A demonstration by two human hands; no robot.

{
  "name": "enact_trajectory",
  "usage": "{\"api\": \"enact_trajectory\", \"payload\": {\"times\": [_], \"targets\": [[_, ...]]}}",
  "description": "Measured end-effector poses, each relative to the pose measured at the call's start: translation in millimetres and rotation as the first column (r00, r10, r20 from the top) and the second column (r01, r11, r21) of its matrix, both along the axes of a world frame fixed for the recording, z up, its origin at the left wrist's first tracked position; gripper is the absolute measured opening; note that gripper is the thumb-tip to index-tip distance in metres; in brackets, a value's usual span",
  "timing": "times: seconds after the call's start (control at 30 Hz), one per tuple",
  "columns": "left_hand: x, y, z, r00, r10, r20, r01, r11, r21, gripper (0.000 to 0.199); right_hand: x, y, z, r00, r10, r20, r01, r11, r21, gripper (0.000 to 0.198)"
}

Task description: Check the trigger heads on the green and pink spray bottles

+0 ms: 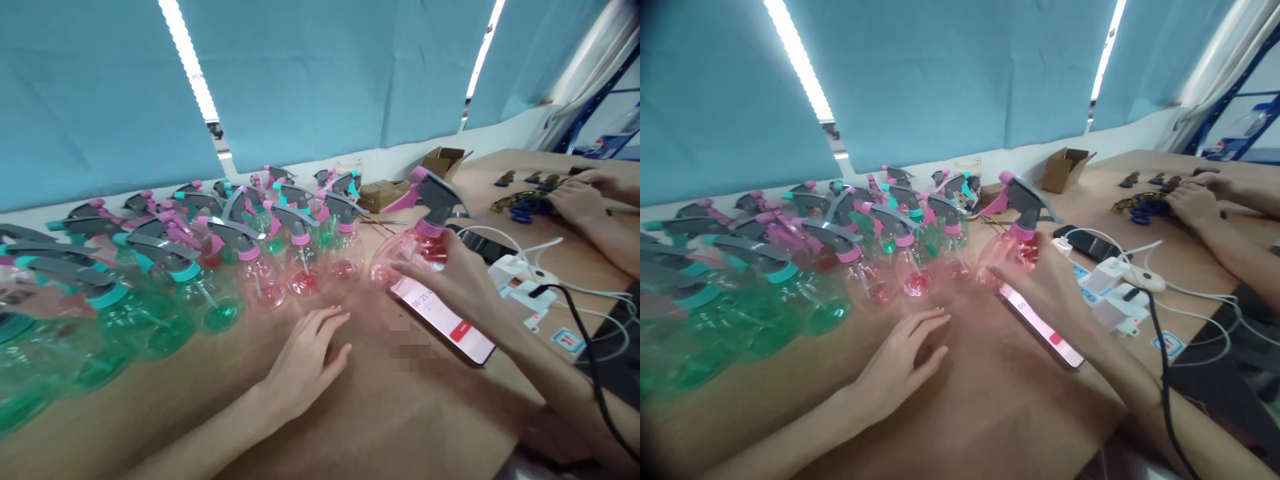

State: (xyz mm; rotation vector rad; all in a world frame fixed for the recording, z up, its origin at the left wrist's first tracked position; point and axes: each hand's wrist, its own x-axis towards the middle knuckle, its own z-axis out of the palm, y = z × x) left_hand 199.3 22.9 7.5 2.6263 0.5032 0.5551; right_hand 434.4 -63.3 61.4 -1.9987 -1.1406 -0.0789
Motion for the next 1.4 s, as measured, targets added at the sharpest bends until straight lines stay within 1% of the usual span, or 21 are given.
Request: {"api": "enact_trajectory", "payload": {"times": [0.03,0.07,0.13,0.17,0.23,0.37,0.5,0.6,0.63,0.7,0.73,0.77,0.8,0.87,0.97,1.03,1.1,1.17,1.23,1.33,1.4], "targets": [[-1.9,-2.4,0.6,1.000,0.028,0.012,-0.027,0.998,-0.050,0.037,-9.6,-5.3,-1.8,0.999,0.038,-0.017,-0.038,0.999,0.009,0.050],[-4.0,-5.0,0.8,0.998,0.061,0.028,-0.058,0.993,-0.106,0.041,-19.5,-8.9,-4.2,0.993,0.106,-0.044,-0.105,0.994,0.015,0.052],[-9.0,-10.2,0.9,0.988,0.138,0.066,-0.121,0.970,-0.212,0.054,-39.4,-11.9,-10.1,0.966,0.254,-0.054,-0.254,0.967,0.001,0.052],[-11.9,-12.4,0.8,0.982,0.172,0.082,-0.147,0.957,-0.248,0.060,-49.0,-11.5,-13.1,0.954,0.296,-0.051,-0.297,0.955,-0.011,0.049],[-18.4,-15.5,0.9,0.971,0.212,0.106,-0.177,0.946,-0.273,0.073,-66.6,-8.3,-17.7,0.929,0.367,-0.035,-0.369,0.928,-0.045,0.047],[-34.2,-15.7,0.9,0.964,0.233,0.127,-0.196,0.948,-0.251,0.088,-95.5,1.7,-19.9,0.879,0.476,0.024,-0.473,0.877,-0.083,0.047],[-52.7,-12.5,-0.5,0.953,0.255,0.166,-0.198,0.934,-0.297,0.091,-118.4,10.7,-18.6,0.832,0.546,0.095,-0.537,0.837,-0.100,0.049],[-68.6,-10.7,-1.1,0.950,0.247,0.192,-0.170,0.923,-0.345,0.086,-132.7,17.0,-13.2,0.790,0.599,0.128,-0.590,0.800,-0.108,0.059],[-73.9,-10.4,-1.1,0.949,0.248,0.195,-0.167,0.919,-0.356,0.086,-136.3,19.5,-9.6,0.770,0.626,0.121,-0.614,0.779,-0.123,0.061],[-83.4,-9.9,-0.4,0.949,0.251,0.192,-0.165,0.912,-0.375,0.087,-140.6,26.1,0.1,0.713,0.699,0.060,-0.687,0.713,-0.143,0.059],[-87.3,-9.7,0.3,0.951,0.248,0.186,-0.162,0.910,-0.383,0.087,-141.3,30.1,5.3,0.649,0.761,0.000,-0.752,0.641,-0.153,0.052],[-90.5,-9.4,1.4,0.954,0.243,0.177,-0.160,0.908,-0.387,0.087,-141.4,34.5,10.3,0.582,0.811,-0.057,-0.812,0.574,-0.106,0.044],[-93.0,-8.8,2.9,0.957,0.233,0.170,-0.153,0.909,-0.388,0.086,-141.2,39.2,14.7,0.544,0.828,-0.134,-0.839,0.540,-0.068,0.041],[-96.2,-7.0,6.7,0.965,0.199,0.169,-0.124,0.919,-0.374,0.084,-141.4,48.0,20.7,0.442,0.862,-0.246,-0.889,0.458,0.007,0.041],[-99.1,-2.3,13.6,0.977,0.122,0.175,-0.056,0.940,-0.338,0.082,-147.7,57.3,22.4,0.343,0.885,-0.315,-0.919,0.386,0.084,0.046],[-101.2,1.9,17.3,0.983,0.075,0.166,-0.019,0.948,-0.317,0.081,-155.2,60.1,20.4,0.309,0.883,-0.353,-0.916,0.377,0.139,0.041],[-103.4,6.4,19.4,0.987,0.047,0.151,0.001,0.954,-0.301,0.081,-162.5,61.2,18.2,0.303,0.879,-0.370,-0.902,0.390,0.188,0.035],[-105.3,10.6,19.6,0.990,0.036,0.139,0.007,0.954,-0.301,0.084,-167.5,62.3,16.5,0.341,0.873,-0.348,-0.879,0.428,0.212,0.032],[-106.8,13.6,18.2,0.991,0.033,0.133,0.010,0.951,-0.309,0.086,-170.0,64.4,14.8,0.372,0.874,-0.312,-0.864,0.449,0.227,0.033],[-109.8,13.8,13.4,0.988,0.045,0.145,-0.001,0.957,-0.289,0.087,-171.0,69.2,11.1,0.384,0.874,-0.297,-0.862,0.455,0.224,0.033],[-112.9,11.2,9.0,0.986,0.085,0.140,-0.048,0.967,-0.251,0.083,-171.5,72.3,8.1,0.401,0.869,-0.292,-0.856,0.468,0.218,0.033]]}}
